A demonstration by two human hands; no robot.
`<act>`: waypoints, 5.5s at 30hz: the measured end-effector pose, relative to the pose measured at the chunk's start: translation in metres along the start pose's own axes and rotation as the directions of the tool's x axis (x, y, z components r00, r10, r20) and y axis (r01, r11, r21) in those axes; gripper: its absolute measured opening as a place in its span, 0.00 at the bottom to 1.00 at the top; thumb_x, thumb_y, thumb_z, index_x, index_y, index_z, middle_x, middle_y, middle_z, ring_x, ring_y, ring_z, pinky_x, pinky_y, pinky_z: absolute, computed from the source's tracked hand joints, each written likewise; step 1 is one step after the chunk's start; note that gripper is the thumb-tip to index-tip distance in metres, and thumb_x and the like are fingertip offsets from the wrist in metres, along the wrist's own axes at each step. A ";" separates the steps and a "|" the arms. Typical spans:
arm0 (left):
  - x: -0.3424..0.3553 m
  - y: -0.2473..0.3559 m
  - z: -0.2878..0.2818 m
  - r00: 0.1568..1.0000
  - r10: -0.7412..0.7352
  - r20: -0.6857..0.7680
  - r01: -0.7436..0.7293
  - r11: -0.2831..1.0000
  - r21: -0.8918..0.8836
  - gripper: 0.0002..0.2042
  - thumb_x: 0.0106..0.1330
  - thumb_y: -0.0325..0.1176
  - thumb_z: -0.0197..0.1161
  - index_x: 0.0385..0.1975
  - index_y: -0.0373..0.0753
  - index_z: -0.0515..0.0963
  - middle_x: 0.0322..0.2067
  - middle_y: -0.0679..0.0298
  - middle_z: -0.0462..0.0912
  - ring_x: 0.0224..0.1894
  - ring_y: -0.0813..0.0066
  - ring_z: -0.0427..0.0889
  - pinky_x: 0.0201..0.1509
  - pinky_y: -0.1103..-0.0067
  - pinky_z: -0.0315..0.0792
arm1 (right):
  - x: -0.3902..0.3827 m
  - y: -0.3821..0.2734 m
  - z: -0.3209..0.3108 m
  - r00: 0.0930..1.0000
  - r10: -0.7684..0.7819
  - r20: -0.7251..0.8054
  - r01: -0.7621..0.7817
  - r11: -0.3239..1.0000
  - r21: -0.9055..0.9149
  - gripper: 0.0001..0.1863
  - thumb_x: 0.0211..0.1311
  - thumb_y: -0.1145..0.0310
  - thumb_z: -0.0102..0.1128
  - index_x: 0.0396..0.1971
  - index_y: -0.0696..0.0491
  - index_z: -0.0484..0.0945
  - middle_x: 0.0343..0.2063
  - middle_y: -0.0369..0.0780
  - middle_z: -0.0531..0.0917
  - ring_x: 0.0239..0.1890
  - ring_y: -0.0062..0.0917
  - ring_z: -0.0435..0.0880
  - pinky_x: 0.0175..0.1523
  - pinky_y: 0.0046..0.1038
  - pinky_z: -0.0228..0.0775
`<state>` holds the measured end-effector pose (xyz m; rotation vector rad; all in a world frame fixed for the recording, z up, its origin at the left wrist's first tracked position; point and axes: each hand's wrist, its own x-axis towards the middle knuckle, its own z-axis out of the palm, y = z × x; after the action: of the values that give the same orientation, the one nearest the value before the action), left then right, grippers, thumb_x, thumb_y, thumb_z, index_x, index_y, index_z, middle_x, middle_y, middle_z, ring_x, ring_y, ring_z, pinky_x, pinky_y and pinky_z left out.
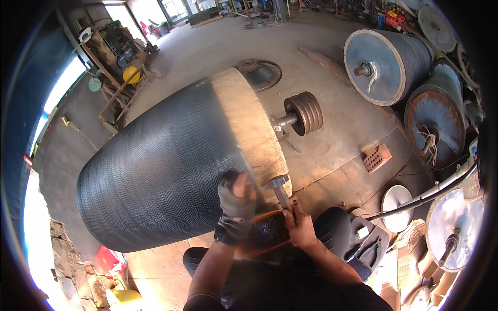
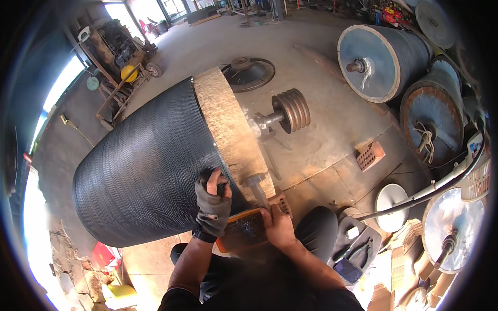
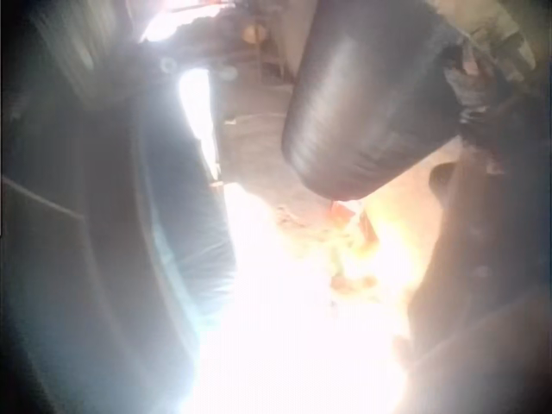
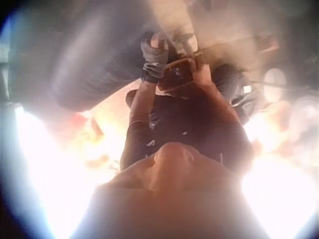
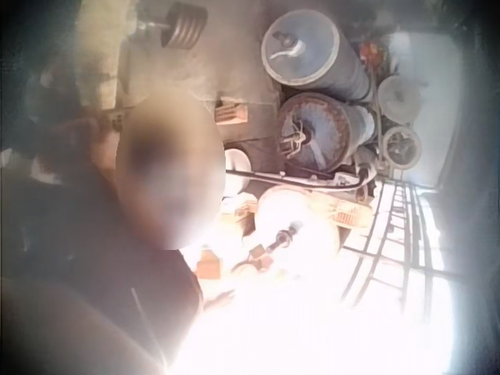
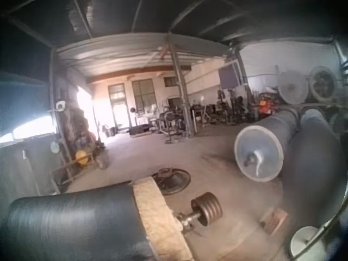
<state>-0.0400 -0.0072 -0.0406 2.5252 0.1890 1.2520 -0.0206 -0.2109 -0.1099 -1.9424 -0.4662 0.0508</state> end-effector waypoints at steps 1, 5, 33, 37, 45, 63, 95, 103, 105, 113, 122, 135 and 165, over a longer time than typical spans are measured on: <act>0.000 0.000 0.003 1.000 -0.022 0.010 0.022 1.000 -0.010 0.29 0.56 0.17 0.69 0.60 0.43 0.76 0.36 0.63 0.83 0.43 0.61 0.82 0.56 0.64 0.74 | 0.001 0.001 -0.001 0.998 -0.056 -0.032 0.055 0.998 -0.032 0.14 0.77 0.60 0.59 0.41 0.59 0.77 0.20 0.49 0.80 0.21 0.46 0.81 0.28 0.42 0.72; -0.014 -0.010 0.024 0.994 -0.069 -0.082 0.075 0.995 0.072 0.31 0.55 0.16 0.68 0.62 0.43 0.75 0.35 0.66 0.83 0.45 0.62 0.80 0.55 0.64 0.72 | 0.007 -0.010 -0.010 0.990 -0.129 -0.063 0.123 0.988 -0.092 0.13 0.77 0.62 0.58 0.43 0.59 0.76 0.21 0.51 0.81 0.25 0.52 0.83 0.28 0.45 0.72; -0.029 0.028 -0.015 0.977 0.066 0.201 -0.087 0.991 0.098 0.37 0.59 0.32 0.73 0.69 0.33 0.65 0.52 0.51 0.78 0.55 0.48 0.76 0.63 0.52 0.68 | 0.010 -0.003 -0.004 0.986 -0.168 -0.019 0.159 0.957 -0.241 0.16 0.74 0.62 0.60 0.50 0.59 0.72 0.26 0.56 0.84 0.27 0.57 0.85 0.31 0.53 0.77; -0.121 0.017 0.014 0.941 -0.114 0.318 0.020 0.959 0.283 0.18 0.67 0.40 0.64 0.51 0.36 0.80 0.47 0.54 0.82 0.39 0.51 0.85 0.35 0.57 0.79 | 0.021 0.000 0.000 0.966 -0.258 -0.026 0.248 0.949 -0.195 0.16 0.73 0.63 0.61 0.47 0.60 0.72 0.24 0.53 0.84 0.25 0.54 0.85 0.30 0.51 0.77; -0.164 0.042 0.028 0.633 -0.432 0.642 -0.254 0.667 0.700 0.12 0.69 0.39 0.59 0.36 0.39 0.86 0.28 0.62 0.84 0.30 0.64 0.86 0.26 0.65 0.74 | 0.022 0.009 0.002 0.939 -0.340 -0.060 0.319 0.920 -0.226 0.14 0.74 0.61 0.60 0.44 0.58 0.73 0.20 0.49 0.82 0.22 0.52 0.83 0.28 0.49 0.75; -0.143 0.030 0.008 0.904 -0.210 0.372 -0.061 0.799 0.598 0.05 0.68 0.34 0.60 0.31 0.41 0.77 0.25 0.60 0.79 0.24 0.62 0.80 0.26 0.62 0.73 | 0.007 0.025 -0.011 0.938 -0.347 -0.016 0.315 0.869 -0.382 0.14 0.73 0.63 0.61 0.46 0.59 0.74 0.24 0.51 0.83 0.24 0.53 0.84 0.29 0.48 0.75; 0.091 -0.063 -0.014 0.962 0.234 -0.138 -0.202 0.955 0.216 0.21 0.49 0.24 0.65 0.47 0.40 0.78 0.44 0.55 0.77 0.44 0.52 0.81 0.51 0.53 0.77 | 0.040 -0.010 0.017 0.980 -0.153 -0.126 0.107 0.945 -0.309 0.16 0.75 0.59 0.56 0.42 0.60 0.74 0.24 0.54 0.84 0.28 0.55 0.86 0.31 0.48 0.76; 0.094 -0.075 0.002 0.973 0.091 -0.212 -0.067 0.991 0.117 0.20 0.51 0.24 0.65 0.47 0.40 0.77 0.43 0.57 0.77 0.43 0.52 0.80 0.46 0.56 0.77 | 0.048 -0.017 0.008 0.903 -0.389 -0.184 0.343 0.908 -0.240 0.13 0.78 0.67 0.51 0.39 0.63 0.72 0.17 0.52 0.75 0.18 0.51 0.76 0.25 0.42 0.67; 0.090 -0.076 0.005 0.971 0.103 -0.216 -0.074 0.988 0.135 0.20 0.52 0.24 0.65 0.47 0.39 0.77 0.43 0.57 0.77 0.43 0.52 0.80 0.46 0.56 0.76 | 0.058 -0.040 0.015 0.982 -0.174 -0.068 0.136 0.916 -0.378 0.12 0.78 0.67 0.51 0.37 0.63 0.74 0.20 0.53 0.77 0.21 0.52 0.79 0.26 0.43 0.68; 0.107 -0.063 -0.023 0.945 0.286 -0.159 -0.236 0.932 0.274 0.19 0.52 0.24 0.66 0.47 0.38 0.79 0.44 0.56 0.77 0.44 0.52 0.81 0.48 0.55 0.77 | 0.070 -0.027 0.016 0.962 -0.265 -0.067 0.216 0.886 -0.411 0.14 0.81 0.60 0.51 0.38 0.56 0.71 0.17 0.46 0.76 0.15 0.43 0.76 0.21 0.42 0.65; 0.095 -0.073 -0.002 0.977 0.083 -0.198 -0.058 0.990 0.130 0.19 0.55 0.26 0.65 0.49 0.39 0.78 0.45 0.55 0.77 0.47 0.49 0.80 0.50 0.54 0.76 | 0.053 -0.047 0.013 0.979 0.132 0.155 -0.175 0.934 0.310 0.19 0.84 0.54 0.46 0.33 0.52 0.67 0.16 0.31 0.66 0.15 0.15 0.64 0.19 0.23 0.56; 0.091 -0.081 0.011 0.977 0.052 -0.208 -0.026 0.992 0.123 0.22 0.50 0.27 0.65 0.49 0.39 0.78 0.46 0.56 0.76 0.47 0.50 0.79 0.52 0.53 0.75 | 0.027 -0.045 -0.016 0.946 -0.285 -0.156 0.270 0.956 -0.112 0.12 0.76 0.64 0.54 0.43 0.59 0.74 0.31 0.53 0.86 0.28 0.50 0.87 0.30 0.45 0.76; 0.092 -0.078 0.001 0.962 0.153 -0.225 -0.113 0.977 0.181 0.19 0.52 0.28 0.65 0.47 0.38 0.79 0.45 0.55 0.78 0.47 0.50 0.80 0.53 0.53 0.75 | 0.080 -0.075 -0.002 0.965 -0.263 -0.006 0.248 0.917 -0.313 0.14 0.77 0.64 0.54 0.47 0.62 0.73 0.19 0.50 0.80 0.21 0.43 0.84 0.27 0.41 0.73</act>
<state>0.0183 0.0898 0.0016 2.5563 0.1875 1.6582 0.0310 -0.1602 -0.0276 -2.1665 -0.7288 -0.2519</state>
